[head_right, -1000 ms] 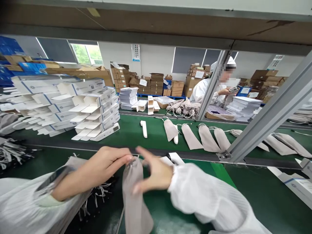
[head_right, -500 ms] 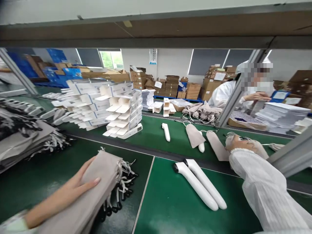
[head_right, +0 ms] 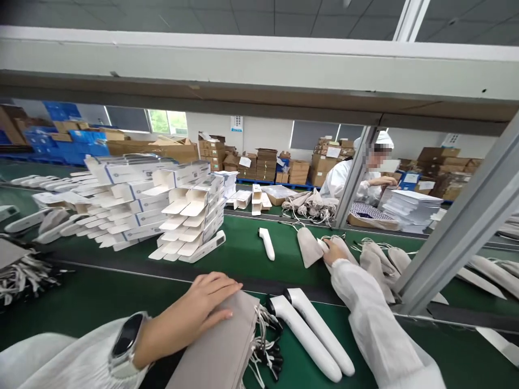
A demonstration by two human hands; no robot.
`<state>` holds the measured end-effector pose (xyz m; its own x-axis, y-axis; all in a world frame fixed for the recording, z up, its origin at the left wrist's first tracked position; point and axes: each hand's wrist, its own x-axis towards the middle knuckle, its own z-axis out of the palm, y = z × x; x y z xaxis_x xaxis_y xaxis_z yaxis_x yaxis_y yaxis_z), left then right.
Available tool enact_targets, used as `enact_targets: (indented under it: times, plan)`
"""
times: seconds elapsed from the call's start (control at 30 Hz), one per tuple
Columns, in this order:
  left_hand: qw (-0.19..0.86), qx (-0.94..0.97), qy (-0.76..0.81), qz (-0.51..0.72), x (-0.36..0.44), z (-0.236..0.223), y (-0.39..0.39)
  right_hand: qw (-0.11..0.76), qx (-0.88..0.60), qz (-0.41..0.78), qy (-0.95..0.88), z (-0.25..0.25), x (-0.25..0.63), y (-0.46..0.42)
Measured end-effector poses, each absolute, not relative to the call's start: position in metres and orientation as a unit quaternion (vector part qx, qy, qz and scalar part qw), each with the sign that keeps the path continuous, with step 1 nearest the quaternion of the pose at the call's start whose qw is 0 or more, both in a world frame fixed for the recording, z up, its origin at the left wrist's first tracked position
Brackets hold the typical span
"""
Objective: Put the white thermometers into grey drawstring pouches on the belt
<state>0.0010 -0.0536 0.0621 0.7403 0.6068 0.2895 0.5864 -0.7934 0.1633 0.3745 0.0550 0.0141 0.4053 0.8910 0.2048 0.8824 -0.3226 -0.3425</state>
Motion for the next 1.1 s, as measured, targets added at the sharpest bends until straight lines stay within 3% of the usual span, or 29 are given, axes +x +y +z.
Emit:
enact_targets:
  times: [0.13,0.27,0.4,0.53,0.7,0.83,0.97,1.1]
  plan:
    - [0.034,0.935,0.303,0.182,0.004,0.061,-0.043,0.331,-0.809,0.064,-0.482,0.025,0.407,0.038]
    - [-0.080,0.937,0.234,0.248,-0.003,0.044,-0.044,0.662,-0.564,0.236,-0.433,0.072,0.387,0.001]
    - [-0.129,0.940,0.204,0.241,-0.009,0.040,-0.043,0.714,-0.400,0.362,-0.446,0.110,0.300,-0.044]
    - [-0.079,0.951,0.252,0.159,-0.004,0.057,-0.042,0.706,-0.336,0.421,-0.460,0.110,0.223,-0.070]
    - [0.023,0.951,0.269,0.149,0.023,0.088,-0.052,0.655,-0.310,0.491,-0.484,0.106,0.207,-0.063]
    - [0.152,0.910,0.304,0.236,0.036,0.102,-0.056,0.499,-0.359,0.615,-0.493,0.101,0.211,-0.060]
    - [0.188,0.884,0.302,0.305,0.035,0.105,-0.057,0.321,-0.404,0.694,-0.502,0.086,0.204,-0.072]
    - [0.192,0.897,0.299,0.262,0.034,0.109,-0.063,0.283,-0.461,0.657,-0.526,0.075,0.191,-0.090]
